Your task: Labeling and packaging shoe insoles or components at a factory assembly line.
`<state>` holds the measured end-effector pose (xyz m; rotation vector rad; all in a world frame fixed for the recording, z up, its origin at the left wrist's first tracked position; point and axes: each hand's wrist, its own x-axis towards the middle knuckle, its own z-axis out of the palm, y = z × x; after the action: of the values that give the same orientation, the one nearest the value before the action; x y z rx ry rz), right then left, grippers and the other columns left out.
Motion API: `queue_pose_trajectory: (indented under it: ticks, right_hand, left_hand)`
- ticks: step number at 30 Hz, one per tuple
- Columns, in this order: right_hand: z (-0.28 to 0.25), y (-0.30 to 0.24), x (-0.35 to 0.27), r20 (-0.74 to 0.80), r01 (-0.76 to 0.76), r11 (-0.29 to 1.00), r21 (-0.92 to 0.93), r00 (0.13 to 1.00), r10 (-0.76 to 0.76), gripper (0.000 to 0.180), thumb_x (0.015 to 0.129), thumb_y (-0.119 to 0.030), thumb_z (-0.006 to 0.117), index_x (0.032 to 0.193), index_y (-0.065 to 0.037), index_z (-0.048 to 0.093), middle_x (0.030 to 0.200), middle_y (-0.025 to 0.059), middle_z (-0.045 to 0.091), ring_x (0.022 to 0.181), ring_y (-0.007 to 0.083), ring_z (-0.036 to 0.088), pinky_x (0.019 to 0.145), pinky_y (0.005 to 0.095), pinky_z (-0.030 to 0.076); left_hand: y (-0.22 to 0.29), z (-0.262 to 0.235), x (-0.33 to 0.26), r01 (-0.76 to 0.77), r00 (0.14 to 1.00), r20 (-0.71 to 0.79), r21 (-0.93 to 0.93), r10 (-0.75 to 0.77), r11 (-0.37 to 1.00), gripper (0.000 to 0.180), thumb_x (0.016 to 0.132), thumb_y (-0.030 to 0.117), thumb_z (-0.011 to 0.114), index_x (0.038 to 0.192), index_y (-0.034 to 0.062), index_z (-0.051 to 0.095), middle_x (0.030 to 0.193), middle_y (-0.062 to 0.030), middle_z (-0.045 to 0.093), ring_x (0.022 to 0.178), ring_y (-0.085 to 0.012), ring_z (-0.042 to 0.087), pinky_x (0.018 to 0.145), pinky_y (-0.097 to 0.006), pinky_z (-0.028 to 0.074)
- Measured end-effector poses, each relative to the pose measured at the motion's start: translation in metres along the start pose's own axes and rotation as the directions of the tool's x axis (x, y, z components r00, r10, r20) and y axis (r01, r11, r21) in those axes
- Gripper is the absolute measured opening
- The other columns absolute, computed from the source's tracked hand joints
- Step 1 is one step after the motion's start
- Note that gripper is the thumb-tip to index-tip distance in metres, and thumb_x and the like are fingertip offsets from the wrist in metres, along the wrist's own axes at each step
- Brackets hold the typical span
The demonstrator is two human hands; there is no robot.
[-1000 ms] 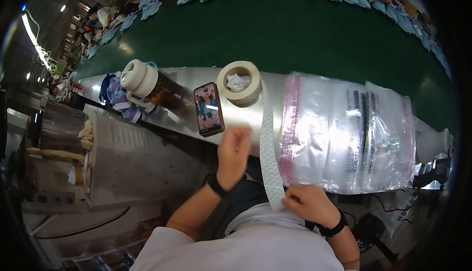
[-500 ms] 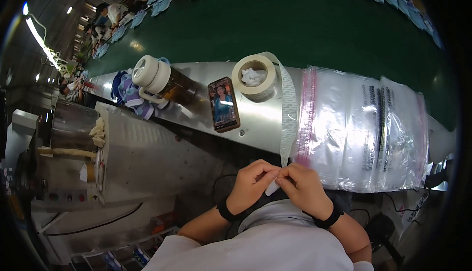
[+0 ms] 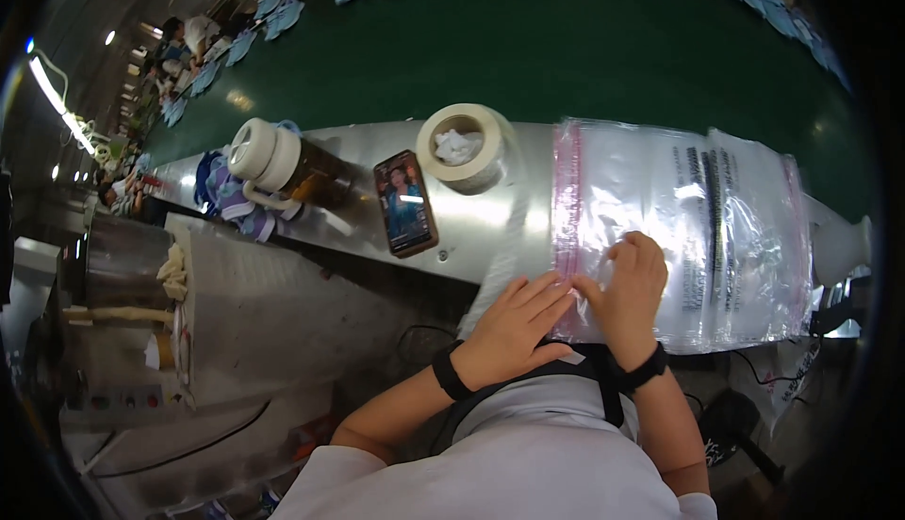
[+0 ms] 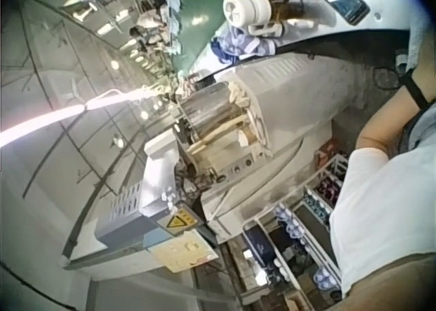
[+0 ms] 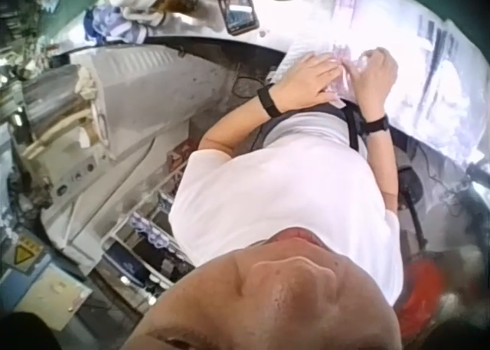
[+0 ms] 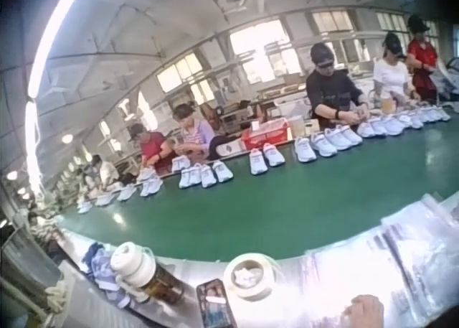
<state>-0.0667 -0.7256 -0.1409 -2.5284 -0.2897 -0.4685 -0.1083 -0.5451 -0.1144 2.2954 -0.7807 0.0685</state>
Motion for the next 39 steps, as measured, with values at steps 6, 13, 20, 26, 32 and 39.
queue_pose_trajectory:
  ticks: [6,13,20,26,32,39]
  right_hand:
    - [0.01,0.004,-0.005,-0.04,-0.009,0.999,-0.037,0.999,0.007,0.02,0.071,-0.01,0.067,0.084,-0.005,0.053,0.096,0.0097,0.053,0.095,0.0303,0.048,0.082,0.0433,0.034]
    - [0.0,0.0,-0.001,-0.103,-0.05,0.999,0.01,0.993,0.051,0.018,0.072,-0.008,0.066,0.082,-0.005,0.052,0.096,0.0096,0.053,0.094,0.0296,0.048,0.082,0.0429,0.034]
    - [0.011,0.01,-0.004,-0.051,-0.032,0.992,-0.121,0.998,0.026,0.015,0.074,-0.012,0.064,0.08,-0.004,0.052,0.096,0.0116,0.052,0.095,0.0305,0.048,0.083,0.0437,0.034]
    - [0.008,0.015,-0.005,-0.051,-0.059,0.992,-0.113,0.997,0.053,0.015,0.075,-0.008,0.062,0.083,-0.002,0.05,0.096,0.0131,0.051,0.095,0.0319,0.047,0.083,0.0432,0.034]
    - [0.007,0.004,-0.005,-0.071,-0.03,0.995,-0.093,0.997,0.023,0.02,0.075,-0.01,0.066,0.086,-0.003,0.051,0.099,0.0113,0.051,0.098,0.0305,0.047,0.088,0.0418,0.032]
    - [0.017,0.025,-0.009,-0.034,-0.064,0.981,-0.182,0.998,0.059,0.021,0.075,-0.011,0.066,0.086,-0.004,0.051,0.099,0.0107,0.051,0.097,0.0297,0.047,0.086,0.0415,0.034]
  left_hand:
    - [-0.004,0.008,-0.004,0.081,0.979,0.173,0.136,-0.104,0.987,0.059,0.081,0.039,0.062,0.124,-0.0003,0.05,0.135,-0.0124,0.045,0.127,-0.0286,0.038,0.101,-0.045,0.033]
    - [-0.006,0.014,-0.007,0.076,0.988,0.13,0.095,-0.088,0.993,0.057,0.079,0.035,0.065,0.121,-0.0007,0.052,0.133,-0.0132,0.046,0.125,-0.0299,0.041,0.1,-0.045,0.035]
    - [-0.006,0.016,-0.01,0.092,0.99,0.093,0.119,-0.104,0.989,0.058,0.079,0.035,0.065,0.122,-0.0016,0.051,0.131,-0.0149,0.048,0.123,-0.0325,0.042,0.099,-0.046,0.035]
    - [-0.005,0.023,-0.01,0.081,0.995,0.059,0.064,-0.085,0.995,0.058,0.08,0.037,0.064,0.121,-0.0014,0.051,0.132,-0.0136,0.047,0.125,-0.0297,0.04,0.101,-0.046,0.034]
    - [-0.004,0.018,-0.011,0.088,0.995,0.047,0.058,-0.091,0.994,0.056,0.08,0.037,0.064,0.12,-0.0016,0.052,0.131,-0.0131,0.047,0.125,-0.0296,0.04,0.101,-0.046,0.034]
    - [-0.005,0.018,-0.011,0.083,0.995,0.042,0.048,-0.085,0.995,0.055,0.08,0.035,0.064,0.119,-0.0016,0.052,0.13,-0.0127,0.048,0.125,-0.0294,0.041,0.1,-0.046,0.035]
